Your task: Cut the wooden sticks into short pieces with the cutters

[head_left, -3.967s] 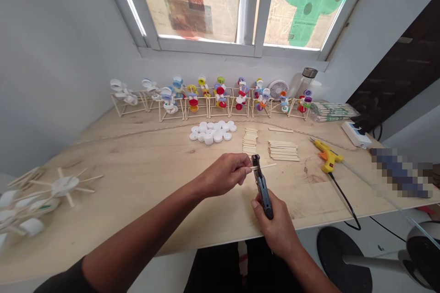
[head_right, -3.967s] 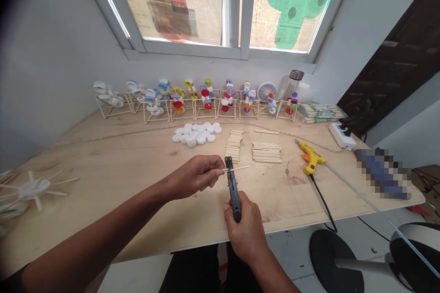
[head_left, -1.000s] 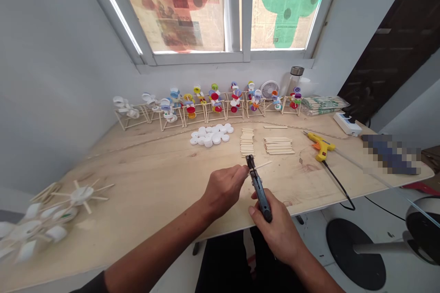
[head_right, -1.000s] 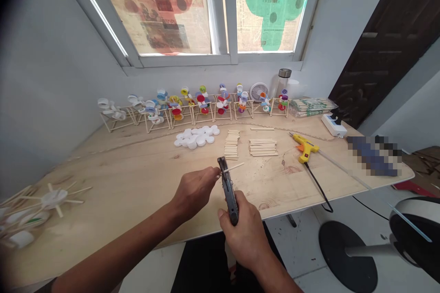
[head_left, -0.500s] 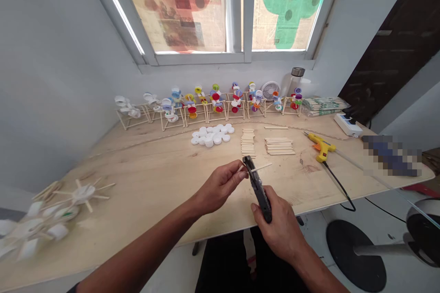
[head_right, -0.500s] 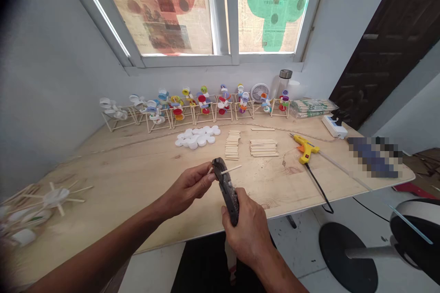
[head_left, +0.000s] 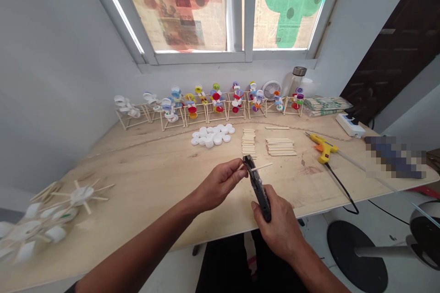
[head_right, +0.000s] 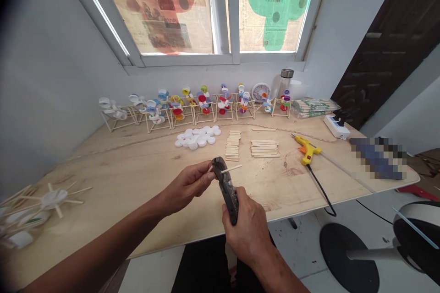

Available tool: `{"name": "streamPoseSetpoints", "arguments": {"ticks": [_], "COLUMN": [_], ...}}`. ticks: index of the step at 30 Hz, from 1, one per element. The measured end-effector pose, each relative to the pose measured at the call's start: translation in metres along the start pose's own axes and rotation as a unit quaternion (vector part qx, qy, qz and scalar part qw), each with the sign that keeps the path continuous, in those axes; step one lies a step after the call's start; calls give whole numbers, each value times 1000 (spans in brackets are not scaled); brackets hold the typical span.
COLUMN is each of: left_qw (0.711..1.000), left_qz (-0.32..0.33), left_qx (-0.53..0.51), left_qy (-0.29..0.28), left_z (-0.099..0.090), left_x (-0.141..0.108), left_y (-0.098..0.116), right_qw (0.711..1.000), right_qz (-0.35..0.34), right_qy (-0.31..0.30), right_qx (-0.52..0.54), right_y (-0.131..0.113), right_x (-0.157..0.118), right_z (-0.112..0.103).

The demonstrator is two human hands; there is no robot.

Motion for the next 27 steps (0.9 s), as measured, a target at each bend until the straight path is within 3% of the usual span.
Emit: {"name": "streamPoseSetpoints", "arguments": {"ticks": [11, 17, 22, 27], "left_qw": [968, 928, 869, 764], "left_qz": [39, 56, 115, 167], "left_qx": [218, 327, 425, 555], "left_qy": [116, 171, 225, 283], "left_z": [-6, -5, 0, 7], "left_x": [6, 11, 11, 2], "left_y": [-2, -9, -8, -1], "right_qw": [998, 994, 990, 986], "right_qz": [30, 49, 64, 63], "right_qy": [-6, 0, 12, -3], "right_qx": [61, 97, 121, 157], "right_y": [13, 23, 29, 27], "right_x": [7, 11, 13, 14], "right_z": [14, 20, 22, 21]}}
Point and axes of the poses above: each hand's wrist, its own x-axis towards the middle knuckle, its own z-axis out of the palm, y = z × x, the point moved 9 cm from there along x, towards the middle knuckle, and after that the axes turned 9 degrees about -z, right-handed, at the moved point
